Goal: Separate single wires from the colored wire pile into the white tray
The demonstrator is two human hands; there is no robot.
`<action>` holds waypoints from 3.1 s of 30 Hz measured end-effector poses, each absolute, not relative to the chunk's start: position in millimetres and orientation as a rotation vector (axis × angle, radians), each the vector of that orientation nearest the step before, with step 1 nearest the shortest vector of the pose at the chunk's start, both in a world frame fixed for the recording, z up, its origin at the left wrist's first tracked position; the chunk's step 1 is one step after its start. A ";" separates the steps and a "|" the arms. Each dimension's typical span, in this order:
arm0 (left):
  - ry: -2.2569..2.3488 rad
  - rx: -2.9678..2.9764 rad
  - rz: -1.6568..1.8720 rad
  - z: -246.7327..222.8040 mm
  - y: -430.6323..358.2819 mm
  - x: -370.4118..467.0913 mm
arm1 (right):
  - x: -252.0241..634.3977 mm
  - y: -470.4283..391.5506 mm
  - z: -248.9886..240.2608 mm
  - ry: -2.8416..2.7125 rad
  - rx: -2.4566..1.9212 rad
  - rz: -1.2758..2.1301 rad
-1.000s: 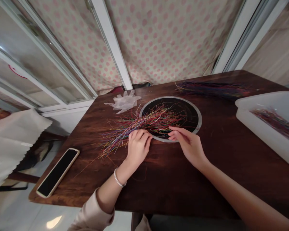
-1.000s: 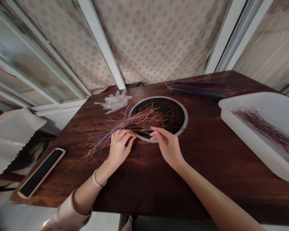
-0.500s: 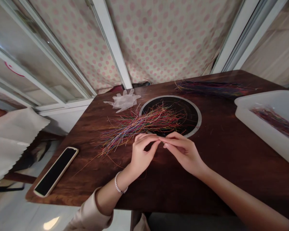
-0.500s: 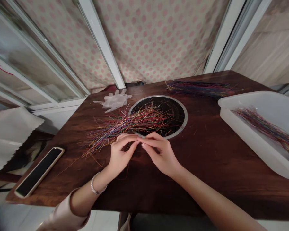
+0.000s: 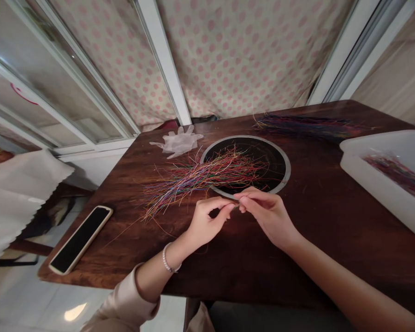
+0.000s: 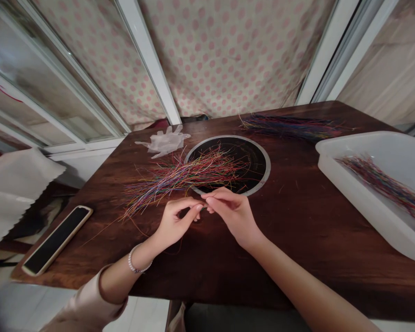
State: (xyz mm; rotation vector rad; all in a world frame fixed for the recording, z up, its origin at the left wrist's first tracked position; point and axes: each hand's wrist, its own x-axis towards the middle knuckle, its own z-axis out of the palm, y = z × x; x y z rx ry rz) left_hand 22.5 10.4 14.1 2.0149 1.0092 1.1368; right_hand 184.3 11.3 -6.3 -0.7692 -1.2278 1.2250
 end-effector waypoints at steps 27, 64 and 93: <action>1.142 2.435 1.293 -2.1 7.6 18.5 | 175.9 15.9 -16.9 -0.908 -0.843 1.537; 1.296 2.261 1.309 -5.2 6.6 22.6 | 183.5 20.2 -9.9 -1.083 -0.928 1.482; 1.220 2.418 1.391 -7.7 7.1 21.3 | 183.6 20.6 -12.8 -0.789 -0.772 1.727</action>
